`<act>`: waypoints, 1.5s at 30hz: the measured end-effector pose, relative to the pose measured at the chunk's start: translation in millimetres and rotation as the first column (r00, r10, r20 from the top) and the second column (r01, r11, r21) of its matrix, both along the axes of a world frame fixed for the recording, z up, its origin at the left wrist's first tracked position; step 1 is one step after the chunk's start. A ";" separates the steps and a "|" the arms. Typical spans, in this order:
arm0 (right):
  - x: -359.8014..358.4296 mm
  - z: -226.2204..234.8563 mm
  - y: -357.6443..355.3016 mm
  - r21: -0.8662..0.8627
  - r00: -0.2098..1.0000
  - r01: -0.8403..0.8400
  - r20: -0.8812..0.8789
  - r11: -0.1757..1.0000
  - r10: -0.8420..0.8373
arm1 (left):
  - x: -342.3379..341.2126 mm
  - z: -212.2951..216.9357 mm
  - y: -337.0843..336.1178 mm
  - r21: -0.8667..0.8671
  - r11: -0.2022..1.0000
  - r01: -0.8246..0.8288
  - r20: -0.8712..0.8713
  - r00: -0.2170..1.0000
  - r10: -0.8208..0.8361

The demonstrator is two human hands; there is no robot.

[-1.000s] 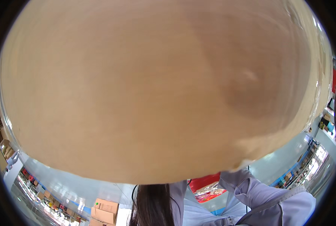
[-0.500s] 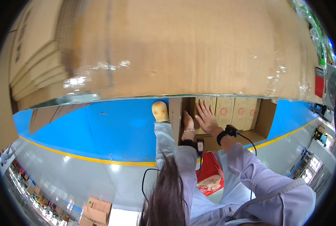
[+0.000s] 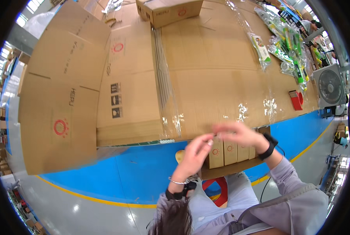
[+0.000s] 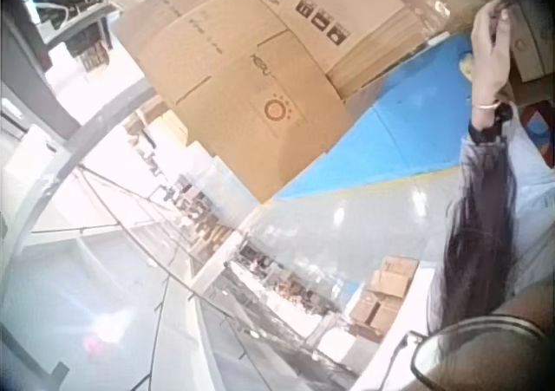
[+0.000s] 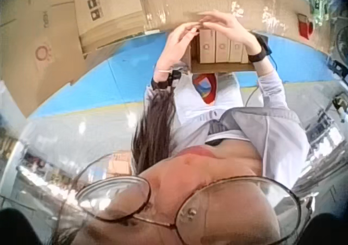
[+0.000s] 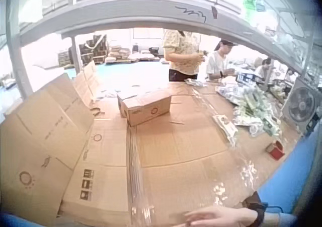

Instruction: Packing smaller cardboard boxes into a larger shipping container.

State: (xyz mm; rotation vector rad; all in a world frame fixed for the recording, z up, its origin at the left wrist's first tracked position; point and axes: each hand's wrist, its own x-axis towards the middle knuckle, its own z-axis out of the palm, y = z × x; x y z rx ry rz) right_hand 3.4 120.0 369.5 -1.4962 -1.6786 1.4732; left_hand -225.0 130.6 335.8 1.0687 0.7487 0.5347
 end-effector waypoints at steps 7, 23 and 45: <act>47.5 67.7 162.3 0.498 0.757 0.619 -0.171 0.607 -0.631 | 43.3 5.9 138.6 0.887 0.455 -0.081 -0.305 0.635 0.710; 1.9 66.6 456.1 0.906 0.536 0.198 0.220 0.374 -0.815 | 72.2 -40.1 148.8 0.732 0.600 0.323 -0.681 0.377 0.628; -1.0 39.4 560.7 0.398 0.426 0.097 0.812 0.912 -0.400 | 74.0 -32.3 147.5 0.743 0.645 0.179 -0.643 0.457 0.614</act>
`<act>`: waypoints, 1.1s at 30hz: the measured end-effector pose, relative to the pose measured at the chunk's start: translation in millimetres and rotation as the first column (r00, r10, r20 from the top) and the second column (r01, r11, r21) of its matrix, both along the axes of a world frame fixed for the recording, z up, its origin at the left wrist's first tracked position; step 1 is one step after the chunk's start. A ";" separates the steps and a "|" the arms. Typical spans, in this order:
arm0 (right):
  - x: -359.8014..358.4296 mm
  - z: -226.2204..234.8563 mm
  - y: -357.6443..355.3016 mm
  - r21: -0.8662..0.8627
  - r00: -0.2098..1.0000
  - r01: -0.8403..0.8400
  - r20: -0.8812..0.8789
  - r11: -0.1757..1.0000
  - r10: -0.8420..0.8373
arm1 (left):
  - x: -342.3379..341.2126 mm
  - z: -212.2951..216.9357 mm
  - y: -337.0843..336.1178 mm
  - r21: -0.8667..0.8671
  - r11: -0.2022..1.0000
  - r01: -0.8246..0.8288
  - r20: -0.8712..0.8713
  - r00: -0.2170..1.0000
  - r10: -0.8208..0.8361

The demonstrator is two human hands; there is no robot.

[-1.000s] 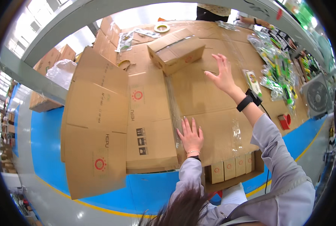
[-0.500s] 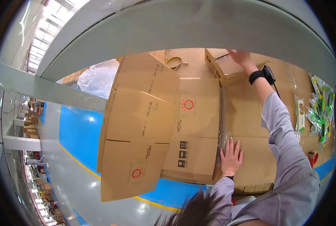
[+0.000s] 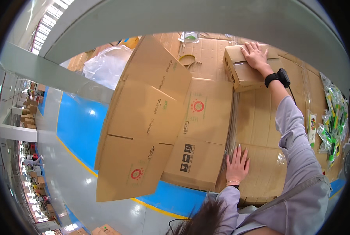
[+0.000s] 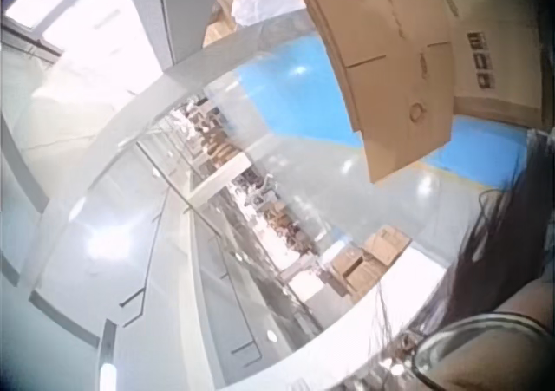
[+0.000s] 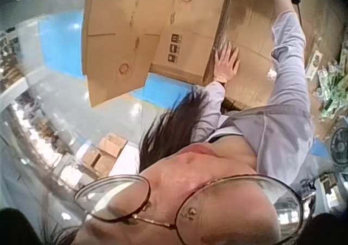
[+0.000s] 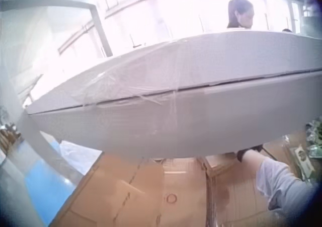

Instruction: Packing smaller cardboard boxes into a larger shipping container.

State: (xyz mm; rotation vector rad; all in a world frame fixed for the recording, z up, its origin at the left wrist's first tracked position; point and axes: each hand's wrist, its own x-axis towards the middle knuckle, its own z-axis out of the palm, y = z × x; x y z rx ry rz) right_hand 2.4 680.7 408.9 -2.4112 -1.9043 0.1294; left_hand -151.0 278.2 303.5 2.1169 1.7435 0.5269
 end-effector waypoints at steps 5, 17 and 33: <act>38.4 -14.2 -65.5 0.041 0.997 -0.060 0.042 0.997 0.058 | 1.2 -2.9 2.2 0.013 1.000 -0.003 -0.011 1.000 0.003; 74.0 -24.8 -324.3 0.246 0.980 0.133 0.112 0.960 -0.164 | 8.1 -10.8 -1.0 0.037 0.999 0.029 -0.111 0.994 -0.025; 99.0 -24.0 -529.9 0.180 0.944 0.310 0.063 0.934 -0.325 | -12.9 -22.3 -1.4 0.366 0.923 -0.116 0.040 0.993 0.109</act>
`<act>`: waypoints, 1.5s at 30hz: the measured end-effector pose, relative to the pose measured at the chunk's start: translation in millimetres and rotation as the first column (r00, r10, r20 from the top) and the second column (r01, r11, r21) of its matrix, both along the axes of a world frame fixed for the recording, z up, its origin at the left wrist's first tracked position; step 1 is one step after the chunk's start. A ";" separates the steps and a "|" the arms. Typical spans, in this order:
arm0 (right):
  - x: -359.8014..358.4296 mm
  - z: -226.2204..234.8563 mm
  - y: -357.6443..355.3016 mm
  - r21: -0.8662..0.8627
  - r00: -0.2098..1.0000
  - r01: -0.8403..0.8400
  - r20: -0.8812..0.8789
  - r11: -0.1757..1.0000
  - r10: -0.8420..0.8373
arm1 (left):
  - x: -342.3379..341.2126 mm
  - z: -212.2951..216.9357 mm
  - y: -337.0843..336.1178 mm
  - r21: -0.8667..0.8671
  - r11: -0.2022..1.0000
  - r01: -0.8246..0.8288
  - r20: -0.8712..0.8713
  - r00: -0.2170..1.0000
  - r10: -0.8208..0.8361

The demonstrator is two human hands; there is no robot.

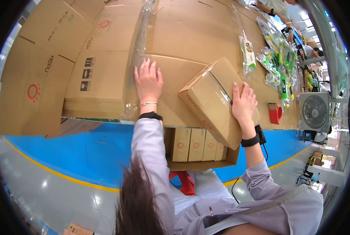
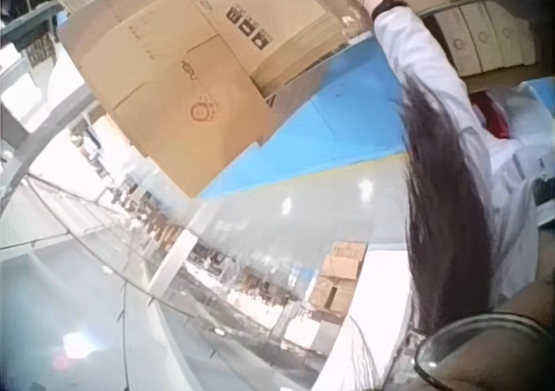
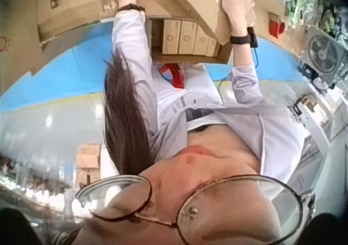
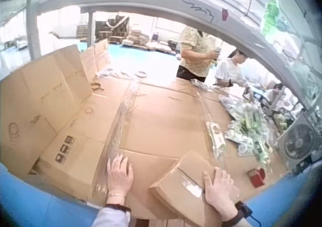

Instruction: Packing smaller cardboard boxes into a larger shipping container.

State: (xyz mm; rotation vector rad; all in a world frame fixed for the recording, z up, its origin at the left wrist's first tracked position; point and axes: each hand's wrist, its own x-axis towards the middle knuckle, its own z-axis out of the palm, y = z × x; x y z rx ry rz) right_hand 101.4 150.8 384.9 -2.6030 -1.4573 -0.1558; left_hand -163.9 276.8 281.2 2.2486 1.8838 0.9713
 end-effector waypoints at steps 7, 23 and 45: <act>37.3 -0.2 -32.9 -0.006 1.000 -0.004 0.010 1.000 0.004 | 67.6 -4.9 -209.9 -0.341 0.917 0.205 0.902 0.347 0.257; 45.3 -54.2 -222.2 0.250 0.423 0.503 -0.906 0.827 0.016 | 147.6 53.3 -354.2 -0.430 0.803 0.413 0.889 0.351 0.296; -10.2 -327.0 -286.2 -0.339 -0.308 0.463 -0.928 0.819 -0.210 | 105.9 -80.9 -376.8 -0.795 0.594 0.125 0.303 0.929 0.210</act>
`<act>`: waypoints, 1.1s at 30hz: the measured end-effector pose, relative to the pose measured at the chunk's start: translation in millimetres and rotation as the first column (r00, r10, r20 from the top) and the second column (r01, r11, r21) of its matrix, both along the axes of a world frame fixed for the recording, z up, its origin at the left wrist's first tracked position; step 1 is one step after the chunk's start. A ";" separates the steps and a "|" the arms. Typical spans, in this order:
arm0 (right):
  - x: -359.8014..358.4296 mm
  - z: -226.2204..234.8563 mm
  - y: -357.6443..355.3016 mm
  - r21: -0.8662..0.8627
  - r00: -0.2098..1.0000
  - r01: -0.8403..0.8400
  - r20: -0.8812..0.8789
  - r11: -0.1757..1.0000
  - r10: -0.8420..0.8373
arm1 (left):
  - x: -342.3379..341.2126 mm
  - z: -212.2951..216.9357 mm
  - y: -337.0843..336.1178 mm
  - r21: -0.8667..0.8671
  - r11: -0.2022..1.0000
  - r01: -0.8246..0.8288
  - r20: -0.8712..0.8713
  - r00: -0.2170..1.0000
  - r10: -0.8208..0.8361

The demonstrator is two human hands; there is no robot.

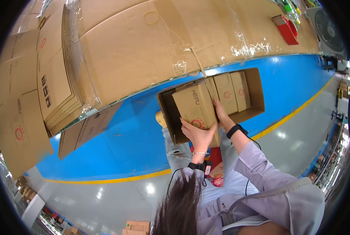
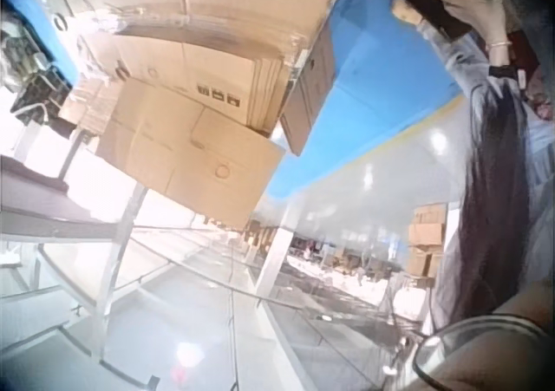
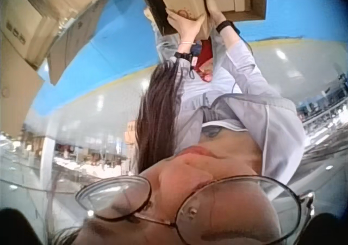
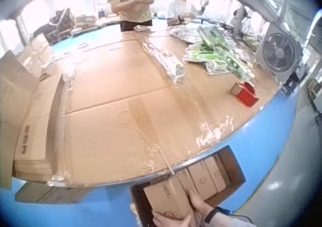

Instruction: Packing smaller cardboard boxes into a larger shipping container.

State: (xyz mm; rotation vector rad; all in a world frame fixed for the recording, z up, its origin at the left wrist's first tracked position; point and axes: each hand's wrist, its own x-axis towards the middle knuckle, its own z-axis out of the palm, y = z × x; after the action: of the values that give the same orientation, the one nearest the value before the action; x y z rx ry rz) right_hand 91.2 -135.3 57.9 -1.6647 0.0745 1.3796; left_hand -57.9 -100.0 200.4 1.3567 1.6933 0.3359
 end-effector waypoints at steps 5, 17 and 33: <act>-65.9 -0.5 39.0 -0.103 0.984 -0.110 -0.151 0.989 0.093 | -40.9 -38.7 19.5 0.001 1.000 0.017 -0.241 0.970 -0.016; -104.0 -21.6 59.1 0.121 0.858 -0.046 -0.504 0.992 0.101 | -37.0 -43.4 8.9 0.194 0.979 0.059 -0.396 0.918 0.023; -62.3 -86.4 40.6 0.143 0.759 -0.250 -0.585 0.958 0.286 | -6.9 -55.8 -17.4 0.214 0.951 0.224 -0.455 0.884 -0.106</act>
State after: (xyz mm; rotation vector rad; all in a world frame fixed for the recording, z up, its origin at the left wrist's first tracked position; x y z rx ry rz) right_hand 28.9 -94.7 -28.5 -1.1538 0.1650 2.0805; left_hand -64.8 -117.4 144.5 1.8729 1.9265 0.1604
